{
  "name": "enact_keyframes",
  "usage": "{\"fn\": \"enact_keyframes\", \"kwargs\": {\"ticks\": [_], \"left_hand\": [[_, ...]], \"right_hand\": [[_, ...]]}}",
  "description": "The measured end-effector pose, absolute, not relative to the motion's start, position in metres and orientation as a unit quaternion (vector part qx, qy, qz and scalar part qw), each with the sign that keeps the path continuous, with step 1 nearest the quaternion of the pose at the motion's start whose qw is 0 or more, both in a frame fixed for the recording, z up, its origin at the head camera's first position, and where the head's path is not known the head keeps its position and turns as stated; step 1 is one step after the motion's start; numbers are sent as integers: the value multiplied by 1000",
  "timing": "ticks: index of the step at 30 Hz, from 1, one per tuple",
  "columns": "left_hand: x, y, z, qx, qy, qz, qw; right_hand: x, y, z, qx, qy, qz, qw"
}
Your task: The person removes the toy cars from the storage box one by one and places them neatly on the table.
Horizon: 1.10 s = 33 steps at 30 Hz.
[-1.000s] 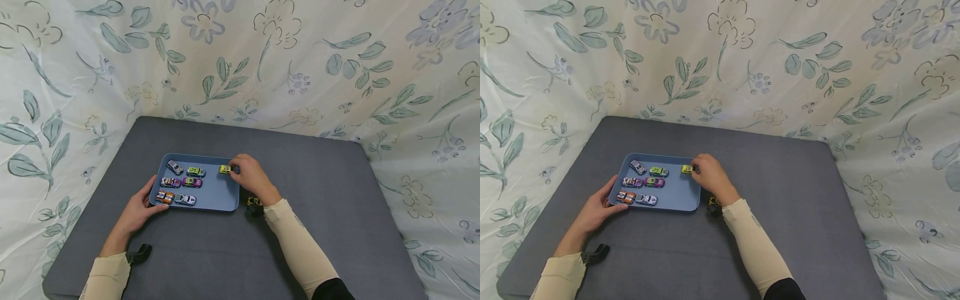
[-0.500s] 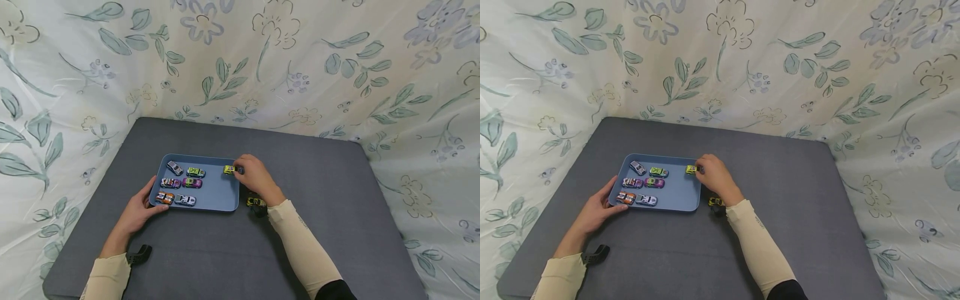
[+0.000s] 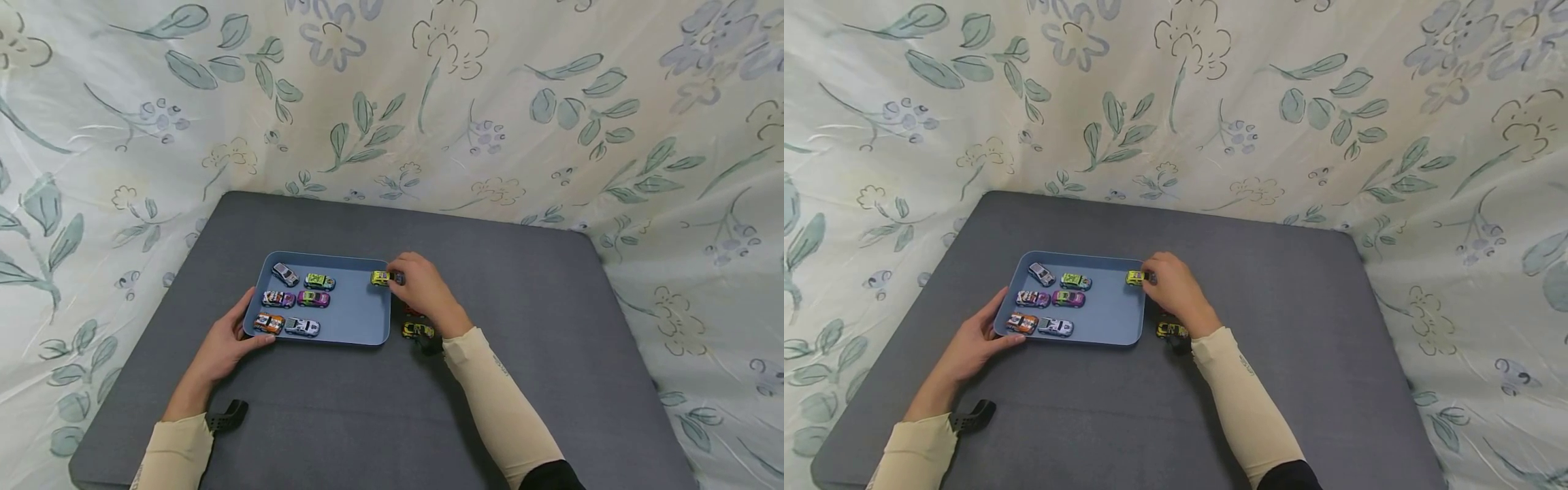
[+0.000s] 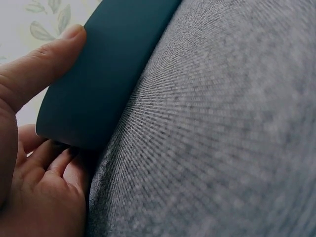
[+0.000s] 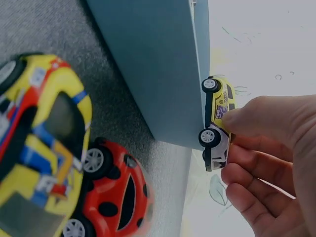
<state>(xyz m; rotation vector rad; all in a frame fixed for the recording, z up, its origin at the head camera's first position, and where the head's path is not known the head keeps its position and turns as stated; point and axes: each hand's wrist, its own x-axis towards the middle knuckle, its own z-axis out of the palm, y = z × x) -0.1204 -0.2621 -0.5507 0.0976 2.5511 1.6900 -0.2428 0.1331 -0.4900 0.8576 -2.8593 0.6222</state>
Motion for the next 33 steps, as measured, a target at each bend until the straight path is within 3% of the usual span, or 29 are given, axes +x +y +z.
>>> {"fn": "enact_keyframes", "kwargs": {"ticks": [33], "left_hand": [[-121,-264,-550,37,827,559,40]], "right_hand": [[-245,156,-490,286,-933,215,43]]}}
